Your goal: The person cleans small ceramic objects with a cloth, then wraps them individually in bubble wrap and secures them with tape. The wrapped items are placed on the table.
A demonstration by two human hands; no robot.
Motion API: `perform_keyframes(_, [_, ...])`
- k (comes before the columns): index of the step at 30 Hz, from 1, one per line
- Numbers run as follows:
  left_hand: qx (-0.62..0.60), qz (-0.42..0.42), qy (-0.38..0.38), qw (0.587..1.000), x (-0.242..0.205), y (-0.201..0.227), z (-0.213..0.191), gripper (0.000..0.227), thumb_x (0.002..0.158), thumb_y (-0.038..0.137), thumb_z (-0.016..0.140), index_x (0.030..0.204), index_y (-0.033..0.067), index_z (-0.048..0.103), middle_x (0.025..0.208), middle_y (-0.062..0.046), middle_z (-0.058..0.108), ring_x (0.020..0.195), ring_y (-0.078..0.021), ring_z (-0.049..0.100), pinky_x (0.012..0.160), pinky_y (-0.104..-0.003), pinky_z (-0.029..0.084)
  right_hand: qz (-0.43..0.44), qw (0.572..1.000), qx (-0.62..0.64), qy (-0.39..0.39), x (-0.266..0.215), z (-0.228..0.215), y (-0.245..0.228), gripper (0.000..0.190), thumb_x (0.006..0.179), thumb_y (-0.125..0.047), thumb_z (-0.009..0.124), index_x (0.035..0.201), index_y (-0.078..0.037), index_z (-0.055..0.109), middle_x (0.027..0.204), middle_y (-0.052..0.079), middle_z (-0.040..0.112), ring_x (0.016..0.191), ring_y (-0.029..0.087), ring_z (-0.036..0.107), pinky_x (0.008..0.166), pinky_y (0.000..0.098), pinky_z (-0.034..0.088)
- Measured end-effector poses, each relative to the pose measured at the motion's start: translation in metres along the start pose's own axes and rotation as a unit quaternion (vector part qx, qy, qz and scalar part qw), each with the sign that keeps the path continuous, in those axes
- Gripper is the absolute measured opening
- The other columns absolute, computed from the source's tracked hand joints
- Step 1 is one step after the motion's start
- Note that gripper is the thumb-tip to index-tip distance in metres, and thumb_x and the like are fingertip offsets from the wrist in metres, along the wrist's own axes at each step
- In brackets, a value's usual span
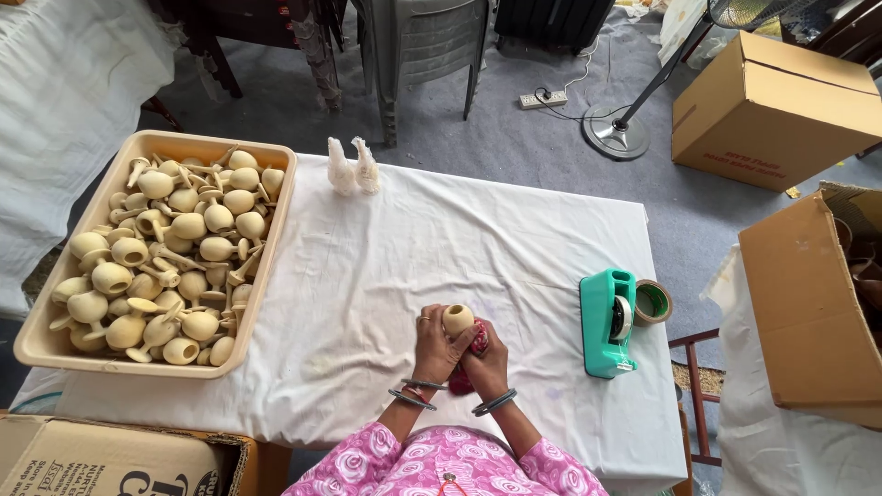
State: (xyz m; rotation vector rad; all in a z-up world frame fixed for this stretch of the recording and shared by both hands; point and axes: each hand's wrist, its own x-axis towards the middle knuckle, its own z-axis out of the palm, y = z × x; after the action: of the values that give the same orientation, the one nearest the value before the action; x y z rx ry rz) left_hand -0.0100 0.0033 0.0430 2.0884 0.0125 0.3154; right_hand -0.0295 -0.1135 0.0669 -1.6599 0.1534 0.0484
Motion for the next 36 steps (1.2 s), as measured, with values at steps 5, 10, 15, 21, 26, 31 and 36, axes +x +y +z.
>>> perform_keyframes(5, [-0.098, -0.083, -0.095, 0.987, 0.014, 0.016, -0.033, 0.064, 0.074, 0.048, 0.088, 0.118, 0.0052, 0.069, 0.109, -0.006, 0.069, 0.100, -0.0191, 0.070, 0.088, -0.036, 0.060, -0.100, 0.982, -0.156, 0.029, 0.006, -0.010, -0.009, 0.045, 0.080, -0.004, 0.077, 0.123, -0.004, 0.065, 0.099, 0.007, 0.076, 0.087, 0.015, 0.074, 0.076, 0.0313, 0.059])
perform_keyframes(10, [-0.298, -0.054, -0.246, 0.921, 0.027, 0.000, -0.056, 0.062, 0.073, 0.031, 0.094, 0.125, 0.0038, 0.071, 0.113, -0.008, 0.067, 0.104, -0.0159, 0.071, 0.089, -0.032, 0.063, 0.012, 0.989, 0.054, -0.137, 0.013, -0.030, 0.007, 0.043, 0.080, -0.005, 0.081, 0.120, 0.000, 0.067, 0.103, 0.007, 0.078, 0.091, 0.014, 0.074, 0.082, 0.0317, 0.062])
perform_keyframes(15, [-0.269, -0.132, -0.236, 0.924, 0.026, 0.017, -0.059, 0.073, 0.072, 0.035, 0.088, 0.137, 0.0158, 0.063, 0.118, -0.004, 0.066, 0.092, -0.0132, 0.068, 0.078, -0.029, 0.064, 0.009, 0.994, 0.066, -0.087, 0.008, -0.020, 0.002, 0.039, 0.082, -0.004, 0.080, 0.120, 0.000, 0.067, 0.100, 0.008, 0.079, 0.088, 0.014, 0.074, 0.079, 0.0318, 0.062])
perform_keyframes(21, [-0.217, -0.090, -0.183, 0.955, 0.013, -0.007, -0.029, 0.061, 0.076, 0.037, 0.091, 0.127, 0.0086, 0.071, 0.117, -0.007, 0.073, 0.100, -0.0132, 0.070, 0.083, -0.030, 0.060, -0.077, 0.995, -0.065, -0.011, 0.010, -0.020, -0.012, 0.044, 0.079, -0.004, 0.083, 0.120, -0.003, 0.066, 0.099, 0.005, 0.078, 0.088, 0.010, 0.073, 0.079, 0.0288, 0.061])
perform_keyframes(26, [-0.281, -0.022, -0.255, 0.925, 0.026, -0.016, -0.034, 0.062, 0.080, 0.031, 0.090, 0.130, 0.0050, 0.066, 0.125, -0.008, 0.065, 0.112, -0.0153, 0.065, 0.090, -0.030, 0.055, -0.065, 0.993, 0.035, -0.092, 0.022, -0.033, 0.003, 0.046, 0.077, -0.003, 0.084, 0.120, -0.003, 0.066, 0.104, 0.005, 0.077, 0.094, 0.011, 0.072, 0.083, 0.0294, 0.061])
perform_keyframes(31, [-0.208, -0.065, -0.148, 0.965, 0.021, 0.008, -0.027, 0.062, 0.076, 0.032, 0.092, 0.125, 0.0023, 0.068, 0.117, -0.011, 0.067, 0.102, -0.0163, 0.072, 0.081, -0.028, 0.065, -0.112, 0.989, -0.099, 0.003, 0.011, -0.017, -0.018, 0.043, 0.079, -0.004, 0.082, 0.120, -0.004, 0.068, 0.100, 0.005, 0.078, 0.089, 0.010, 0.074, 0.079, 0.0289, 0.061])
perform_keyframes(36, [-0.340, -0.122, -0.183, 0.914, 0.024, -0.002, -0.033, 0.066, 0.078, 0.021, 0.089, 0.134, -0.0002, 0.061, 0.110, -0.009, 0.074, 0.098, -0.0159, 0.072, 0.084, -0.029, 0.064, -0.044, 0.997, -0.002, -0.066, 0.022, -0.029, -0.016, 0.040, 0.080, -0.002, 0.081, 0.118, -0.002, 0.067, 0.097, 0.006, 0.077, 0.084, 0.013, 0.074, 0.075, 0.0304, 0.063])
